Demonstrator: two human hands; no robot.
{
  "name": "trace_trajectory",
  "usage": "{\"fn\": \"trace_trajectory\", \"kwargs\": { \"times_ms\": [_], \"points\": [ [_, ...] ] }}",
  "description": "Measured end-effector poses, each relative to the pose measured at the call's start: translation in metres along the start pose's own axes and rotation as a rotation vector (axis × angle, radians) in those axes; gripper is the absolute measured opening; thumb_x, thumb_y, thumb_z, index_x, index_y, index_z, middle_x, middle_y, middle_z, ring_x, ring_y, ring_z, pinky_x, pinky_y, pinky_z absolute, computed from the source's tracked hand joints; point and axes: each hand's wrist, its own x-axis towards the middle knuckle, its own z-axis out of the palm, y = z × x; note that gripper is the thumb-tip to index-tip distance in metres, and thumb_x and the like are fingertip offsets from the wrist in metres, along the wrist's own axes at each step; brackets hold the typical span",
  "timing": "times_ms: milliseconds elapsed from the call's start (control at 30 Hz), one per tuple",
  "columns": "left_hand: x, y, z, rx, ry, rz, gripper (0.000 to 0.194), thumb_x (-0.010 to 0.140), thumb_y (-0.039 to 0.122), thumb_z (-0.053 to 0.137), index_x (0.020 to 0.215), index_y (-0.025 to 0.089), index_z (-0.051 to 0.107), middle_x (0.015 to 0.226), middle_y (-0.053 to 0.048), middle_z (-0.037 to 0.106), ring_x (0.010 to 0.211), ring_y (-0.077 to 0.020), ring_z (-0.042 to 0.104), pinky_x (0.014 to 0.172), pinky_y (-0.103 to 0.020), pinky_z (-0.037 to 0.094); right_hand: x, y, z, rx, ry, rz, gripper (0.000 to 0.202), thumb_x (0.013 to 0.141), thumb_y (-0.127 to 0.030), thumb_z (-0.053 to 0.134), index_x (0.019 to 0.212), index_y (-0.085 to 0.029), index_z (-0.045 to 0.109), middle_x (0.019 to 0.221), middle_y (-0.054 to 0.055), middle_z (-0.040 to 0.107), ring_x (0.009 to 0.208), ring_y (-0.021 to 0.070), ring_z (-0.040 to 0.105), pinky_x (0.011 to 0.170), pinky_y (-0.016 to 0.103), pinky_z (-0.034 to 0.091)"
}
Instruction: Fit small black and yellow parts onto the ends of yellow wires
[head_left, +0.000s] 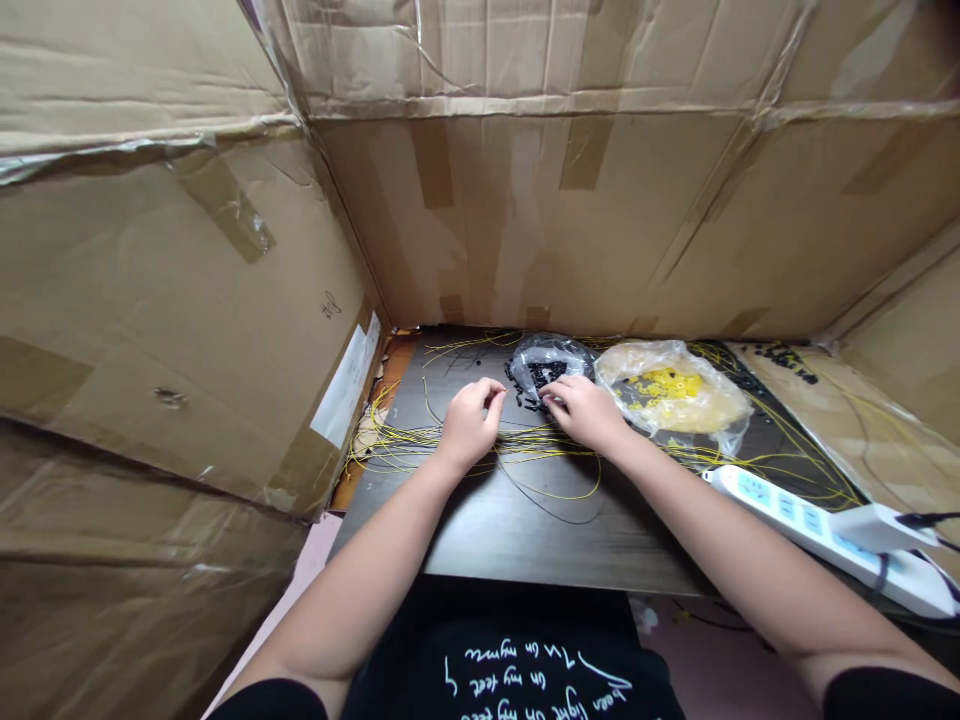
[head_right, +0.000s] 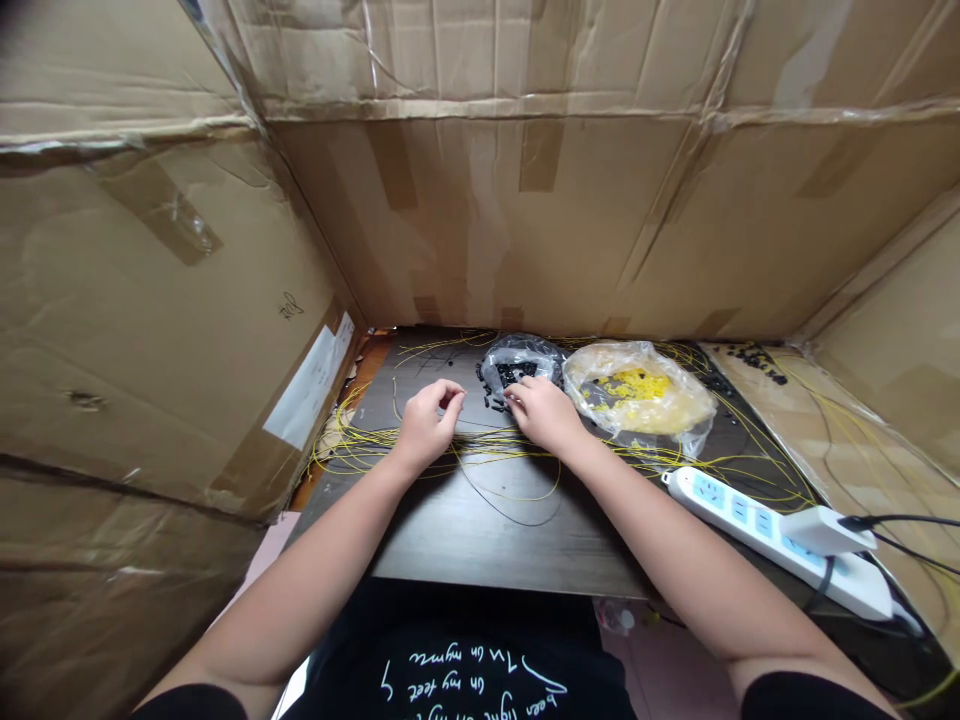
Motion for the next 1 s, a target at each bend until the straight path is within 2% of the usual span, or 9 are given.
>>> {"fn": "trace_trajectory", "kwargs": {
  "times_ms": [133, 333, 500, 600, 767, 933, 1000],
  "points": [
    [0.000, -0.005, 0.002, -0.021, 0.027, -0.034, 0.013, 0.096, 0.026, 0.050, 0.094, 0.019, 0.060, 0.084, -0.002, 0.067, 0.077, -0.0154, 0.060, 0.072, -0.028, 0.045, 0.021, -0.008, 0.008, -0.089, -0.118, -0.133, 0.025, 0.095, -0.029, 0.052, 0.108, -0.020, 0.071, 0.099, 0.010, 0.065, 0.093, 0.0225, 0.051, 0.082, 0.033, 0.041],
    [-0.001, -0.004, 0.003, -0.055, 0.033, -0.035, 0.012, 0.095, 0.025, 0.051, 0.091, 0.019, 0.061, 0.086, -0.003, 0.068, 0.078, -0.0153, 0.061, 0.074, -0.028, 0.047, 0.037, -0.029, 0.022, -0.237, -0.133, -0.059, 0.027, 0.093, -0.034, 0.054, 0.091, -0.014, 0.073, 0.096, 0.016, 0.065, 0.099, 0.0286, 0.049, 0.078, 0.038, 0.039],
    [-0.001, -0.001, 0.002, -0.061, 0.032, -0.033, 0.012, 0.094, 0.026, 0.052, 0.091, 0.019, 0.061, 0.085, -0.002, 0.068, 0.079, -0.0151, 0.061, 0.074, -0.028, 0.047, 0.039, -0.030, 0.028, -0.246, -0.160, -0.014, 0.026, 0.094, -0.030, 0.052, 0.090, -0.014, 0.072, 0.095, 0.016, 0.066, 0.096, 0.0273, 0.052, 0.079, 0.037, 0.038],
    [-0.001, 0.001, 0.001, -0.061, 0.031, -0.028, 0.012, 0.094, 0.026, 0.052, 0.091, 0.019, 0.061, 0.084, -0.002, 0.067, 0.079, -0.0154, 0.060, 0.075, -0.029, 0.047, 0.040, -0.030, 0.032, -0.204, -0.174, 0.010, 0.026, 0.097, -0.024, 0.046, 0.091, -0.014, 0.069, 0.095, 0.014, 0.065, 0.094, 0.0252, 0.055, 0.078, 0.035, 0.038],
    [-0.001, 0.001, 0.002, -0.076, 0.039, -0.020, 0.010, 0.092, 0.024, 0.054, 0.087, 0.019, 0.061, 0.082, -0.002, 0.066, 0.077, -0.0148, 0.061, 0.075, -0.028, 0.047, 0.043, -0.032, 0.034, -0.138, -0.172, 0.023, 0.014, 0.093, -0.017, 0.050, 0.093, -0.014, 0.064, 0.097, 0.013, 0.065, 0.091, 0.0238, 0.057, 0.076, 0.032, 0.039],
    [-0.004, -0.001, 0.004, -0.147, 0.017, -0.061, 0.013, 0.093, 0.027, 0.053, 0.088, 0.018, 0.062, 0.077, -0.001, 0.065, 0.068, -0.0120, 0.058, 0.067, -0.025, 0.045, 0.041, -0.024, 0.027, 0.108, -0.098, 0.037, 0.012, 0.094, -0.017, 0.049, 0.098, -0.017, 0.059, 0.093, 0.007, 0.067, 0.085, 0.0188, 0.060, 0.075, 0.028, 0.042],
    [-0.003, -0.002, 0.004, -0.184, -0.022, -0.071, 0.014, 0.093, 0.027, 0.052, 0.089, 0.018, 0.063, 0.078, -0.001, 0.066, 0.067, -0.0115, 0.059, 0.065, -0.023, 0.045, 0.035, -0.019, 0.024, 0.229, -0.023, 0.046, 0.017, 0.093, -0.017, 0.047, 0.106, -0.017, 0.059, 0.102, 0.008, 0.067, 0.090, 0.0188, 0.061, 0.078, 0.029, 0.045]
  ]
}}
